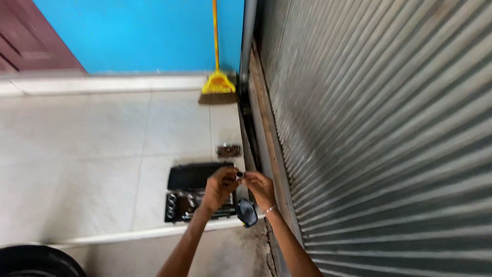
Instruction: Selecting and organizing tools from a socket set to repair a motorcycle
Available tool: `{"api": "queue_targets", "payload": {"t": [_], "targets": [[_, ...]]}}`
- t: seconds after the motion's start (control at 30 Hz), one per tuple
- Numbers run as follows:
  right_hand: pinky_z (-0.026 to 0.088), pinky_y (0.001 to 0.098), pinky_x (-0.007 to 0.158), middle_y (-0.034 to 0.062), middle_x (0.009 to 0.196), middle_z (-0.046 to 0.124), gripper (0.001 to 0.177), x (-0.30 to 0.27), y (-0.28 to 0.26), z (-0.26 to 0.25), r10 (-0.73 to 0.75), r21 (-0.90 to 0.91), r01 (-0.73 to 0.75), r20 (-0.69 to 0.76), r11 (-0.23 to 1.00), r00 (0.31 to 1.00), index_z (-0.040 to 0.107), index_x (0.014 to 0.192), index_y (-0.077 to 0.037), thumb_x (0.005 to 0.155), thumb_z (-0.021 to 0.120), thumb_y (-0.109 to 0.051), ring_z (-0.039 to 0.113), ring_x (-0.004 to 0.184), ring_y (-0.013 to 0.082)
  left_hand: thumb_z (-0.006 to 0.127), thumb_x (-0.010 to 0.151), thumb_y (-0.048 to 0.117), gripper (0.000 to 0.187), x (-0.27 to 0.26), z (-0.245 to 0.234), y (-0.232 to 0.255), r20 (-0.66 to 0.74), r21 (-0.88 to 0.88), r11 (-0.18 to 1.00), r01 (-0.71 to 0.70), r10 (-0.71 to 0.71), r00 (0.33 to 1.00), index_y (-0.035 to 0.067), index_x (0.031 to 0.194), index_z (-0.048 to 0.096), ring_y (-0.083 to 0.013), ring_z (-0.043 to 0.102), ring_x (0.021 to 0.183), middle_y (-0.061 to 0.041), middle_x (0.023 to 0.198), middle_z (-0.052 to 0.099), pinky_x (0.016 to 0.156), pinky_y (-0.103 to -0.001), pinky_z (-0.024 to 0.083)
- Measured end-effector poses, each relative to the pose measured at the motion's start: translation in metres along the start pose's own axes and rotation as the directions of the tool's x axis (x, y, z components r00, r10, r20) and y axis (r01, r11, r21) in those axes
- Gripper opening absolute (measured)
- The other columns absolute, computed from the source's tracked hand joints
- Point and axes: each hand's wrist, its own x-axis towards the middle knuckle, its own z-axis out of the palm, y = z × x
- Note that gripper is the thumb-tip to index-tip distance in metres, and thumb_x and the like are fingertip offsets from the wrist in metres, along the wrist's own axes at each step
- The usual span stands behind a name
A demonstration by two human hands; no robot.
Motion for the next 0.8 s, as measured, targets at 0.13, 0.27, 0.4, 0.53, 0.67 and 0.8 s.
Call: {"api": "queue_targets", "payload": {"t": [0.13, 0.27, 0.4, 0.53, 0.67, 0.8], "targets": [[0.061, 0.0324, 0.081, 0.0074, 0.101, 0.078, 0.027, 0.004, 0.111, -0.020, -0.059, 0.010, 0.058, 0.026, 0.998, 0.998, 0.074, 0.117, 0.000, 0.093, 0.076, -0.012, 0.074, 0.092, 0.0146, 0.084, 0.083, 0.010, 0.034, -0.008, 0.023, -0.086, 0.022, 0.036, 0.998, -0.043, 0.042, 0.999, 0.005, 0.113, 0.069, -0.0181, 0.075, 0.085, -0.008, 0.100, 0.073, 0.074, -0.031, 0.062], [0.061, 0.0307, 0.083, 0.0059, 0.104, 0.077, 0.026, 0.010, 0.194, -0.036, -0.117, -0.045, 0.119, 0.061, 0.992, 0.991, 0.074, 0.117, -0.002, 0.094, 0.076, -0.014, 0.073, 0.095, 0.0132, 0.081, 0.086, 0.007, 0.030, -0.013, 0.046, -0.184, 0.059, -0.026, 0.978, -0.207, 0.208, 0.976, 0.004, 0.113, 0.067, -0.0173, 0.075, 0.090, -0.008, 0.101, 0.073, 0.076, -0.031, 0.063], [0.059, 0.0289, 0.078, 0.0049, 0.100, 0.076, 0.023, 0.005, 0.237, -0.046, -0.136, -0.180, 0.145, 0.058, 0.973, 0.989, 0.075, 0.114, -0.002, 0.095, 0.075, -0.014, 0.071, 0.090, 0.0114, 0.080, 0.087, 0.004, 0.027, -0.024, 0.060, -0.240, 0.071, 0.016, 0.958, -0.288, 0.286, 0.956, 0.002, 0.111, 0.067, -0.0169, 0.074, 0.086, -0.010, 0.100, 0.072, 0.075, -0.031, 0.061], [0.056, 0.0270, 0.078, 0.0039, 0.101, 0.075, 0.022, -0.001, 0.257, -0.050, -0.207, -0.217, 0.222, 0.088, 0.951, 0.974, 0.074, 0.114, -0.001, 0.095, 0.075, -0.013, 0.068, 0.090, 0.0096, 0.078, 0.088, 0.003, 0.026, -0.037, 0.071, -0.268, 0.076, -0.076, 0.961, -0.267, 0.272, 0.959, 0.004, 0.112, 0.066, -0.0130, 0.073, 0.086, -0.006, 0.096, 0.072, 0.074, -0.029, 0.062], [0.057, 0.0270, 0.080, 0.0040, 0.103, 0.076, 0.023, -0.010, 0.274, -0.063, -0.244, -0.311, 0.263, 0.099, 0.913, 0.965, 0.074, 0.114, -0.003, 0.093, 0.076, -0.012, 0.069, 0.091, 0.0105, 0.078, 0.091, 0.004, 0.024, -0.045, 0.080, -0.294, 0.085, -0.140, 0.975, -0.173, 0.186, 0.979, 0.004, 0.111, 0.066, -0.0093, 0.067, 0.082, -0.004, 0.090, 0.072, 0.071, -0.028, 0.058], [0.057, 0.0346, 0.076, 0.0096, 0.099, 0.075, 0.018, -0.028, 0.307, -0.089, -0.286, -0.702, 0.262, 0.086, 0.663, 0.954, 0.075, 0.104, -0.005, 0.090, 0.077, -0.016, 0.071, 0.087, 0.0198, 0.077, 0.091, 0.005, 0.022, -0.050, 0.090, -0.300, 0.049, -0.219, 0.959, -0.182, 0.197, 0.979, 0.004, 0.110, 0.066, -0.0076, 0.068, 0.087, -0.002, 0.095, 0.073, 0.077, -0.026, 0.059]]}}
